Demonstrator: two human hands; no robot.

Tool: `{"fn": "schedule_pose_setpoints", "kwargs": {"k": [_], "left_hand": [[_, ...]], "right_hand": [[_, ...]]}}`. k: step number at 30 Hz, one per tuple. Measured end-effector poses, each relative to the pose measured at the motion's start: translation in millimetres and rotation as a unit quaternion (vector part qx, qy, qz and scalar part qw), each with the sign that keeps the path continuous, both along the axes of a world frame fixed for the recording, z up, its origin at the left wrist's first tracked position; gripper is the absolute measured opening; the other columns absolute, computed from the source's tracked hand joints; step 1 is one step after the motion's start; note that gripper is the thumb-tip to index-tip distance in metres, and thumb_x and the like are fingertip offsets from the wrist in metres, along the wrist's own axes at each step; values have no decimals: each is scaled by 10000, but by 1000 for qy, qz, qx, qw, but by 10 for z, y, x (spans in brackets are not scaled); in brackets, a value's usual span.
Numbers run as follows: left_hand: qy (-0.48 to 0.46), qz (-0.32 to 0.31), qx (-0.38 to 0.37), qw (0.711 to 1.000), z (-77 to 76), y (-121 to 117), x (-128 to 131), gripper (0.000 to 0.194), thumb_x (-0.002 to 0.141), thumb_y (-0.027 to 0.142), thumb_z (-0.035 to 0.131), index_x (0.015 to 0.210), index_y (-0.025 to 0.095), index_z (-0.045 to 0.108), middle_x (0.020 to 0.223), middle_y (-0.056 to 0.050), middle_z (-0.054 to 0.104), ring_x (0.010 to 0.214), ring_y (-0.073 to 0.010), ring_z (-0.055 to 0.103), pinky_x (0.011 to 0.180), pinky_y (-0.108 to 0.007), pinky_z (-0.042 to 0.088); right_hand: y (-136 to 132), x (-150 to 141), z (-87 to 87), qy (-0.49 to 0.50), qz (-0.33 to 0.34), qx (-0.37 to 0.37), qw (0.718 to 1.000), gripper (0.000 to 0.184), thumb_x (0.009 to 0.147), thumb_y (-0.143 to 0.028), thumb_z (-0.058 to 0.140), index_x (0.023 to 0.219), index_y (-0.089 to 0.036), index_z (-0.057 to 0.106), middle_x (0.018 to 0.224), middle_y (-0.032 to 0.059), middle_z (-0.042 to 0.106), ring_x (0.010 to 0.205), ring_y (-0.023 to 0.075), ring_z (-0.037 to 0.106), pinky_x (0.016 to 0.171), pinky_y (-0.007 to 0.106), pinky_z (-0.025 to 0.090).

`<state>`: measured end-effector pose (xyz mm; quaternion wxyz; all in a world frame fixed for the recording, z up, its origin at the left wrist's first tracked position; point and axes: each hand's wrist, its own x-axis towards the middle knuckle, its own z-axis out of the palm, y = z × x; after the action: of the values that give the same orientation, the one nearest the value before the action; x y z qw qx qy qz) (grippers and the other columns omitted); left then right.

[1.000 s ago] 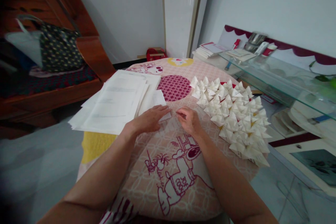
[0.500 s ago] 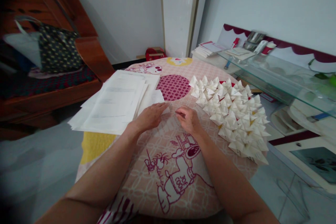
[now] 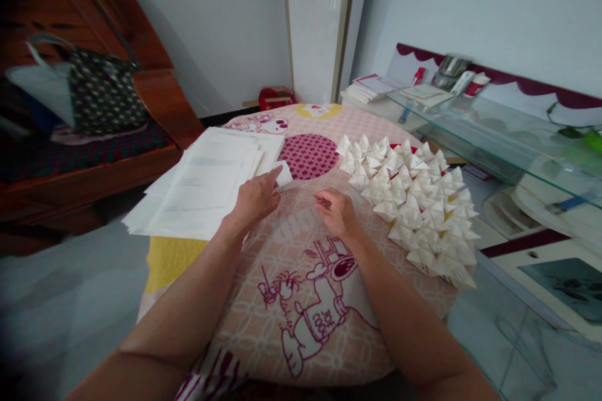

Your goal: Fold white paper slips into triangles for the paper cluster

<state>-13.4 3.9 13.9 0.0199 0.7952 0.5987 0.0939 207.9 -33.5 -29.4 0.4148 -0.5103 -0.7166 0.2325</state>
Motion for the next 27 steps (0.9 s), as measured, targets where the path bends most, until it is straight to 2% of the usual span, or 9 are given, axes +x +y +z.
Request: {"fn": "schedule_pose_setpoints", "kwargs": {"k": [3, 6, 10, 11, 15, 18, 21, 24, 27], "left_hand": [[-46, -21, 3, 999, -6, -5, 64, 572, 923, 149, 482, 1488, 223, 524, 1226, -107, 737, 1116, -264, 696, 959, -363, 535], [-115, -107, -18, 987, 7, -62, 181, 530, 869, 126, 533, 1374, 247, 641, 1171, -64, 768, 1082, -234, 708, 955, -324, 526], [-197, -185, -67, 960, 59, -116, 257, 443, 809, 97, 555, 1192, 200, 753, 1068, -65, 791, 950, -212, 712, 866, -298, 521], [-212, -190, -84, 955, 77, -107, 240, 428, 802, 100, 559, 1169, 183, 762, 1024, -66, 793, 904, -200, 706, 835, -287, 516], [-256, -186, -182, 931, 133, -4, 57, 381, 791, 138, 596, 1130, 153, 769, 885, -28, 769, 759, -136, 652, 728, -234, 477], [-282, -164, -239, 915, 135, 65, -79, 216, 780, 191, 652, 942, 117, 774, 796, -27, 726, 681, -124, 604, 645, -229, 454], [-320, -165, -327, 874, 102, 76, -111, 139, 805, 237, 667, 795, 108, 718, 652, -7, 636, 571, -101, 537, 547, -217, 416], [-364, -150, -387, 834, 44, 61, -55, 149, 830, 240, 659, 768, 106, 672, 631, -8, 617, 545, -95, 548, 530, -212, 434], [-393, -113, -406, 818, -26, 61, 6, 134, 833, 229, 661, 805, 98, 663, 688, -37, 664, 576, -105, 592, 539, -212, 462]], "right_hand": [[0, 13, 29, 26, -16, -7, 1000, 361, 798, -201, 649, 1149, -172, 728, 1085, 104, 765, 834, 192, 721, 730, 303, 590], [-6, 34, 106, 23, -33, -15, 999, 437, 758, -208, 679, 1192, -167, 709, 1185, 114, 741, 807, 179, 705, 681, 280, 554], [-23, 105, 209, -37, -44, -48, 997, 73, 750, -231, 684, 757, -161, 703, 749, 23, 709, 665, 149, 618, 614, 251, 454], [-27, 132, 224, -46, -39, -67, 996, 129, 760, -244, 677, 660, -166, 653, 645, 3, 654, 625, 139, 588, 587, 245, 425], [-52, 253, 269, -6, -3, -196, 981, 177, 783, -265, 645, 638, -169, 612, 579, -5, 637, 522, 114, 552, 508, 225, 393], [-90, 339, 332, 52, 36, -293, 954, 112, 782, -249, 642, 718, -157, 633, 608, 28, 690, 514, 128, 616, 489, 217, 446], [-136, 414, 405, 78, 69, -372, 922, 116, 783, -249, 676, 747, -151, 625, 596, 49, 707, 507, 144, 654, 470, 213, 477], [-164, 468, 438, 49, 61, -420, 904, 104, 785, -209, 706, 756, -149, 626, 589, 55, 720, 461, 135, 645, 439, 200, 478], [-169, 477, 451, 19, 22, -425, 905, 113, 807, -150, 698, 736, -154, 611, 568, 43, 713, 432, 122, 631, 418, 184, 465]]}}
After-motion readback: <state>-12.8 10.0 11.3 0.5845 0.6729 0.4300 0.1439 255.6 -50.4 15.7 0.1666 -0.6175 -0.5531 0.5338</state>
